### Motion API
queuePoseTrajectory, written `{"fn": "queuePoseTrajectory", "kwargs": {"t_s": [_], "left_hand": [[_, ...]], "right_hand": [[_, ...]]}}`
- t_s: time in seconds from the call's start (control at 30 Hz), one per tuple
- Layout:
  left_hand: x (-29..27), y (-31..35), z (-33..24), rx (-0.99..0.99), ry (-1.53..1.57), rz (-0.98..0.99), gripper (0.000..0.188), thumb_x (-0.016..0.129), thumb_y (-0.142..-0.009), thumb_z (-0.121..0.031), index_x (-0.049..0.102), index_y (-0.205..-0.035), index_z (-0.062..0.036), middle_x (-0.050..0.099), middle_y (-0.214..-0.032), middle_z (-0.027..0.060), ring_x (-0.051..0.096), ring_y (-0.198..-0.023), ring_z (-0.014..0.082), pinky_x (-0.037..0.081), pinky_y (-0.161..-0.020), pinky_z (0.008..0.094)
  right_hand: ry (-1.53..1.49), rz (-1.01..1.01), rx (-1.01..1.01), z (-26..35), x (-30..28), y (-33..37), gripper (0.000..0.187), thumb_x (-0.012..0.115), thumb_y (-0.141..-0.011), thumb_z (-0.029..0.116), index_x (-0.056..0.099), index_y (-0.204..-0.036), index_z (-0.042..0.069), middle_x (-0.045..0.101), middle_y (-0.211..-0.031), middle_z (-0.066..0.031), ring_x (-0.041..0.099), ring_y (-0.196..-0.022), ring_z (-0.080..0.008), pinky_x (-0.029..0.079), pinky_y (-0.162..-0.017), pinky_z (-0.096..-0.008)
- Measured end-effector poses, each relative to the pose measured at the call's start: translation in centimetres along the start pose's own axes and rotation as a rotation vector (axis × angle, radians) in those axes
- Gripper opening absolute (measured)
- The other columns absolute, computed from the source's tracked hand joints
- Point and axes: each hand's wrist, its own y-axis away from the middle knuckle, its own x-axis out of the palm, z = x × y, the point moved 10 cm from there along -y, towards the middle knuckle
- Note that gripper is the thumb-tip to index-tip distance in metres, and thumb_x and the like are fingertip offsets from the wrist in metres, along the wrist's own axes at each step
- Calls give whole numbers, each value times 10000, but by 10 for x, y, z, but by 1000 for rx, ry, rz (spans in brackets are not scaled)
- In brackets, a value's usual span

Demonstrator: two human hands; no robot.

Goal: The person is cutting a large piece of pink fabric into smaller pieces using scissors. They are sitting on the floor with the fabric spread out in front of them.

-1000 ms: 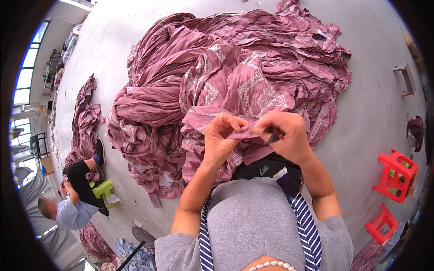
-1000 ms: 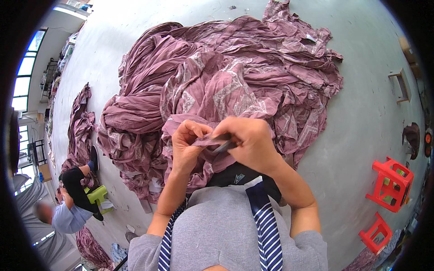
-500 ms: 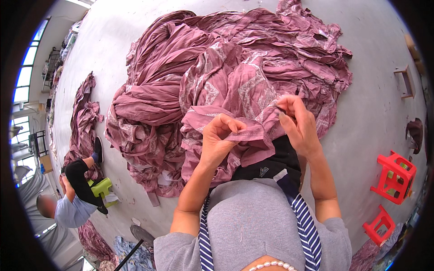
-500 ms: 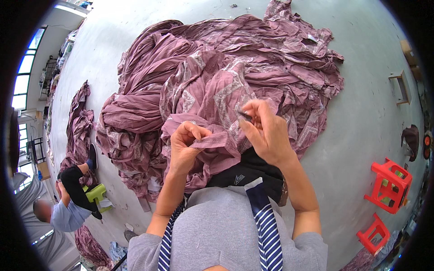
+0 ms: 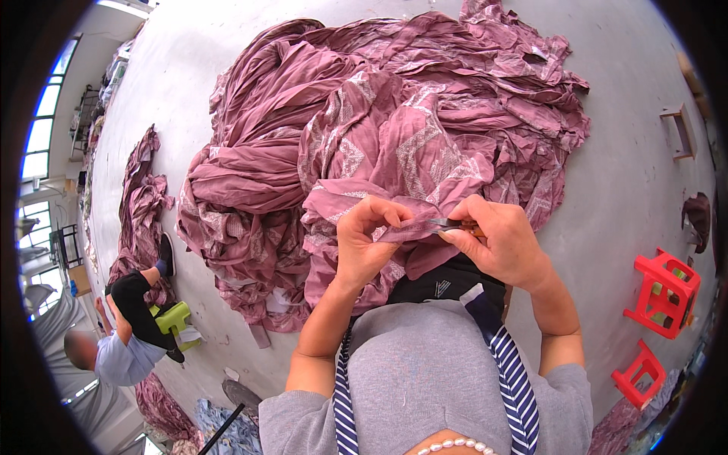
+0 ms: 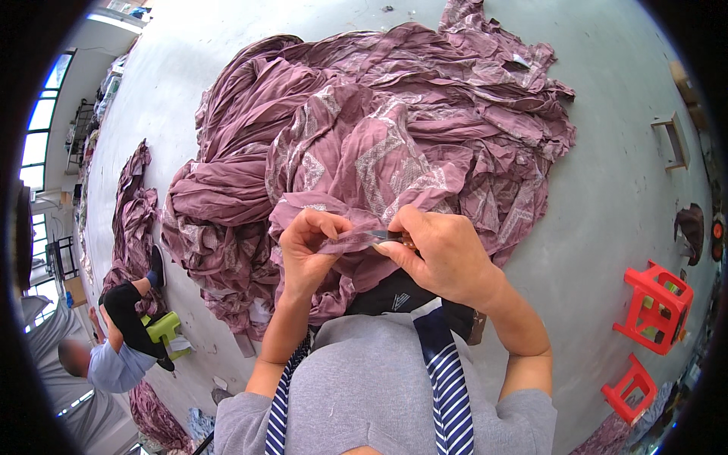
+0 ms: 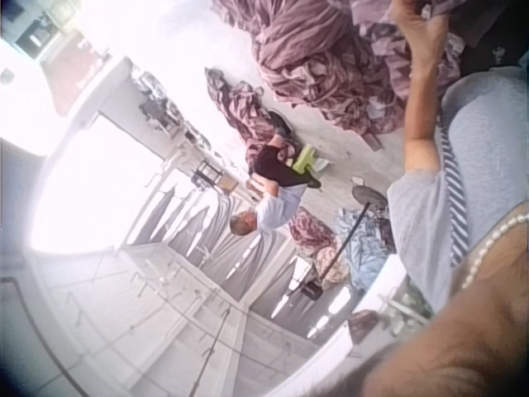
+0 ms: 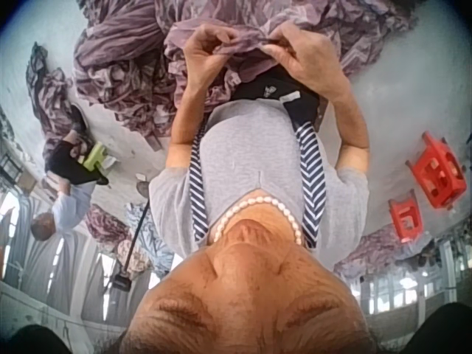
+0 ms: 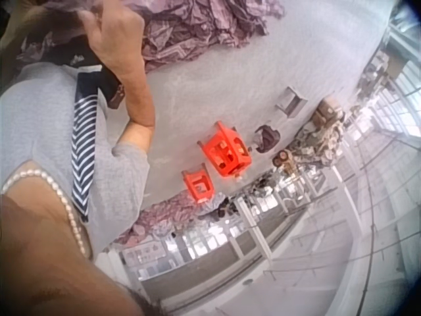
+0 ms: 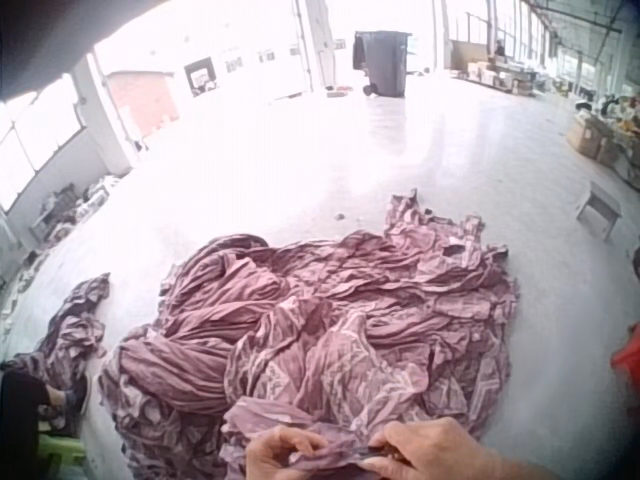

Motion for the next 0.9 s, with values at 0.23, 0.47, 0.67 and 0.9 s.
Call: {"fn": "queuePoseTrajectory", "kwargs": {"t_s": [0.23,0.47,0.67,0.9], "left_hand": [[2,1,1,-4,24,7,210,703,-789,45,513,-831,-32,644,-890,92,600,-815,103,497,-755,242],[2,3,8,-81,156,-36,237,716,-794,17,492,-835,-50,649,-891,97,610,-797,105,508,-727,240],[-3,2,10,-94,239,-79,281,739,-791,-14,465,-823,-67,655,-879,116,621,-759,108,515,-688,232],[-1,3,9,-76,225,-59,289,749,-789,-32,465,-833,-67,655,-880,121,626,-758,113,517,-681,231]], "right_hand": [[7,-52,-20,4,4,-3,254,736,-790,195,554,-877,42,596,-666,-108,606,-579,-276,458,-513,-365],[0,-105,-61,5,7,-3,257,740,-788,204,565,-885,43,598,-665,-98,604,-574,-257,459,-509,-348],[-29,-76,-20,1,2,2,252,734,-803,201,580,-899,27,610,-692,-95,620,-589,-230,481,-529,-321],[5,-84,-29,-1,5,1,249,731,-806,206,572,-883,29,611,-692,-98,620,-588,-234,479,-526,-325]]}}
